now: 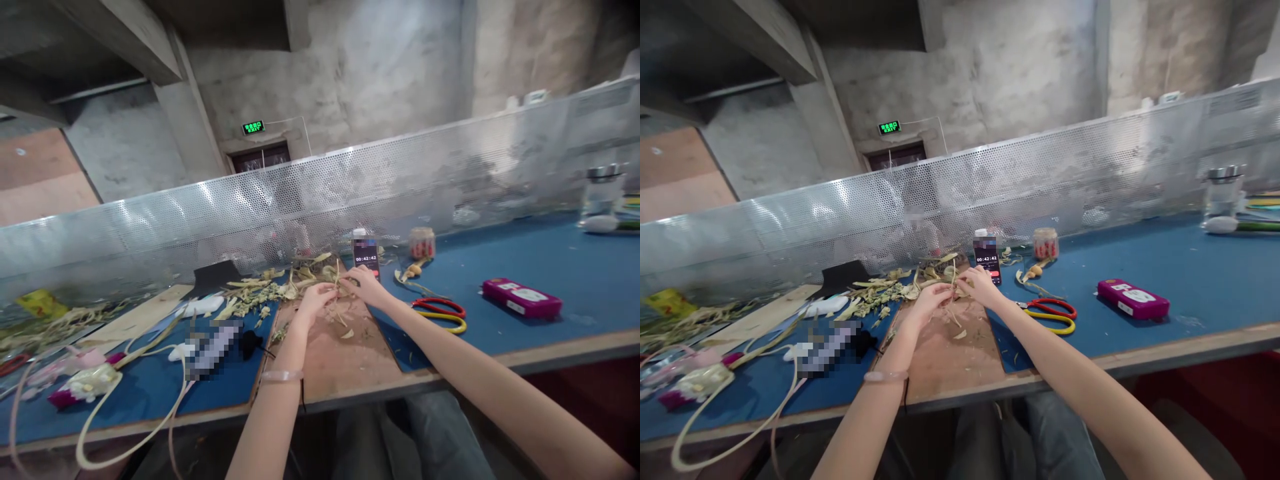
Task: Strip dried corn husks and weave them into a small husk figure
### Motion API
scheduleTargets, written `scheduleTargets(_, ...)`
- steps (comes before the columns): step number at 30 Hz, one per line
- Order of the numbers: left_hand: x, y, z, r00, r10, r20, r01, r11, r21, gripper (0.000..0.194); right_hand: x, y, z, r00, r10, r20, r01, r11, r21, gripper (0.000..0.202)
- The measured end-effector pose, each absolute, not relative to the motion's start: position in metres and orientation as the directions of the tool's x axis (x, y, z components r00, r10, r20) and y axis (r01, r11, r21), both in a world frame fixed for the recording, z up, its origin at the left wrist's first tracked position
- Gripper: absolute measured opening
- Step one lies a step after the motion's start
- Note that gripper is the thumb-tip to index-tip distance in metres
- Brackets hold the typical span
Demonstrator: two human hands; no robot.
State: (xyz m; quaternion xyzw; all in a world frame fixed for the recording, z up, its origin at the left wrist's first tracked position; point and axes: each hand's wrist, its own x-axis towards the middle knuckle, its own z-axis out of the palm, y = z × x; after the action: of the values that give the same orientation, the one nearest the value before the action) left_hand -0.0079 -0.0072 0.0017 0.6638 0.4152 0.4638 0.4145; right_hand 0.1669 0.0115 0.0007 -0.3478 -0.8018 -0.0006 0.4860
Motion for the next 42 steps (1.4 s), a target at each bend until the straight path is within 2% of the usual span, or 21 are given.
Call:
scheduleTargets(5,-0.006,-0.01,0.002,0.251,0.932,0.261,0.168,-0.308,0.936,0.031,0.161,0.012,-0.001,-0.307,0.584,0.751,0.475,0.778,-0.412,0.02)
scheduleTargets(12,-0.005,-0.013,0.006,0.282,0.933,0.223,0.118,-0.265,0.957,0.024,0.158,0.011,-0.004,-0.284,0.663,0.693,0.264,0.749,-0.608,0.021)
scheduleTargets(18,-0.005,-0.014,0.008,0.295,0.945,0.145,0.078,-0.175,0.981,0.013,0.157,0.004,-0.001,-0.271,0.651,0.709,0.291,0.758,-0.584,0.022)
scheduleTargets(29,-0.012,-0.009,0.007,0.348,0.932,0.102,0.097,-0.144,0.985,0.017,0.149,0.007,-0.005,-0.195,0.655,0.73,0.299,0.749,-0.591,0.021)
scheduleTargets(42,-0.013,-0.015,0.01,0.326,0.945,0.02,0.12,-0.063,0.991,0.02,0.144,0.006,-0.01,-0.149,0.607,0.78,0.349,0.771,-0.533,0.017)
